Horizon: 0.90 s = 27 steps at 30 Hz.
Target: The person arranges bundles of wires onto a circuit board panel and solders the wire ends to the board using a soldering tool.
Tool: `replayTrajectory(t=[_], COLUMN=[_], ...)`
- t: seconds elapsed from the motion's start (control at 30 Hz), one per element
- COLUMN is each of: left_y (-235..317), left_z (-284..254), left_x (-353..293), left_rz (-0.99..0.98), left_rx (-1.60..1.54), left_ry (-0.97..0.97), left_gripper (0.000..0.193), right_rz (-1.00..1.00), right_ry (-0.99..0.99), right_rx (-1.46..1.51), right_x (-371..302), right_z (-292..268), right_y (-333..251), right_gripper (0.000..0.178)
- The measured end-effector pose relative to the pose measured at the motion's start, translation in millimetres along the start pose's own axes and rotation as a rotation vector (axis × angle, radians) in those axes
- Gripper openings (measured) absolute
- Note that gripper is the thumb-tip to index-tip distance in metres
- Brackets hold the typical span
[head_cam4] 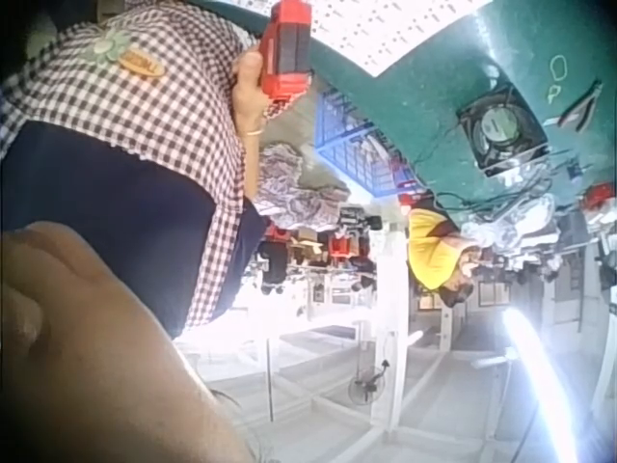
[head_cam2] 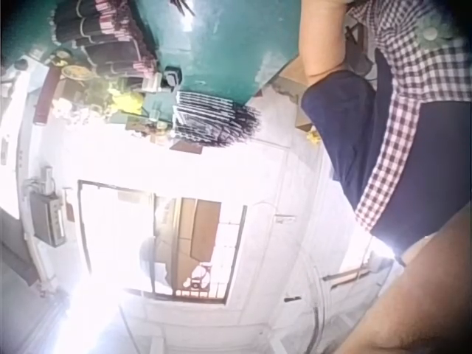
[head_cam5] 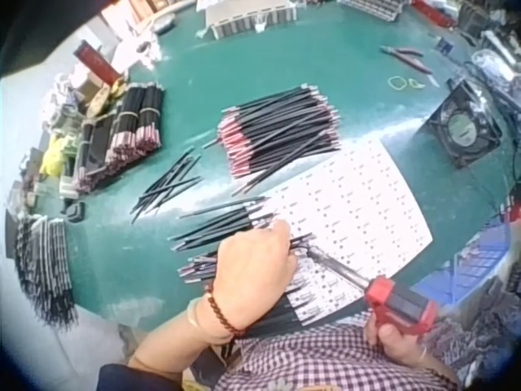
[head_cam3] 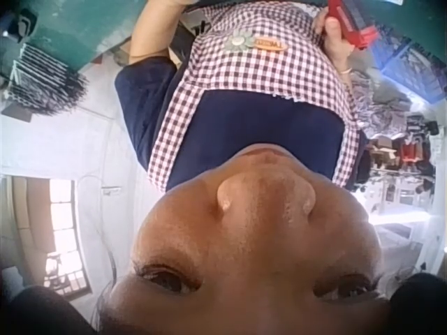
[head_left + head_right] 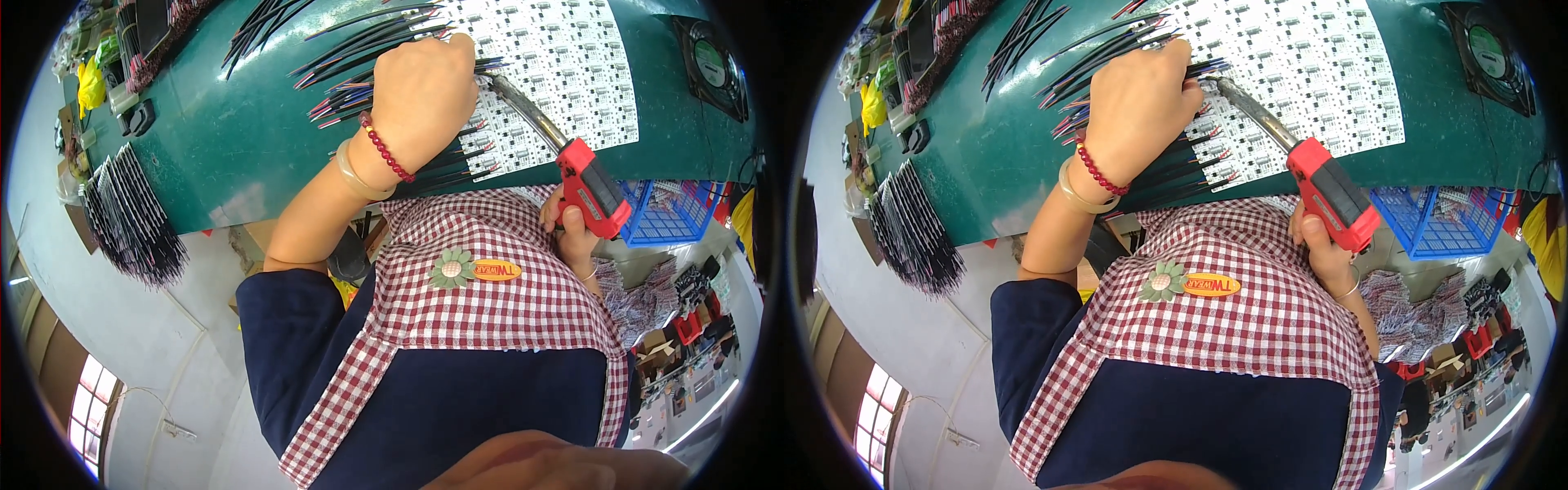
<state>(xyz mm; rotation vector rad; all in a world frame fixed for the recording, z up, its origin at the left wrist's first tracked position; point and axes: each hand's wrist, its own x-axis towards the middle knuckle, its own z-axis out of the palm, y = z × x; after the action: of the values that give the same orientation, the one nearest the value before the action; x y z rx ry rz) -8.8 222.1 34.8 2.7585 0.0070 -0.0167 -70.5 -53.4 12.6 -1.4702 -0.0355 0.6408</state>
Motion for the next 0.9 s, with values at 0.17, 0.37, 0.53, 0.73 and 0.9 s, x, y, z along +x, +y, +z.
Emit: replayTrajectory(t=[0.17,0.37,0.53,0.73,0.9], left_y=[2,4,-5,-4,-1], left_z=[0,-2,-5,-27,-9], left_x=[-1,-6,-11,-13,-18], left_rz=[-0.013,0.001,0.078,0.047,-0.035], left_rx=[0.017,0.043,-0.097,-0.201,-0.302], left_ry=[-0.023,-0.014,0.051,0.493,0.087], left_gripper=[0.015,0.015,0.014,0.008,0.011], right_rz=[-0.035,-0.039,-0.084,-0.095,-0.044], right_ry=[0.069,0.089,0.105,0.100,0.048], right_rx=[0.066,0.082,0.079,0.140,0.040], right_x=[-2,-3,-6,-10,-11], right_z=[4,1,-3,-10,-13], right_y=[-7,-7,-8,-13,-6], right_gripper=[0.067,0.074,0.076,0.075,0.063])
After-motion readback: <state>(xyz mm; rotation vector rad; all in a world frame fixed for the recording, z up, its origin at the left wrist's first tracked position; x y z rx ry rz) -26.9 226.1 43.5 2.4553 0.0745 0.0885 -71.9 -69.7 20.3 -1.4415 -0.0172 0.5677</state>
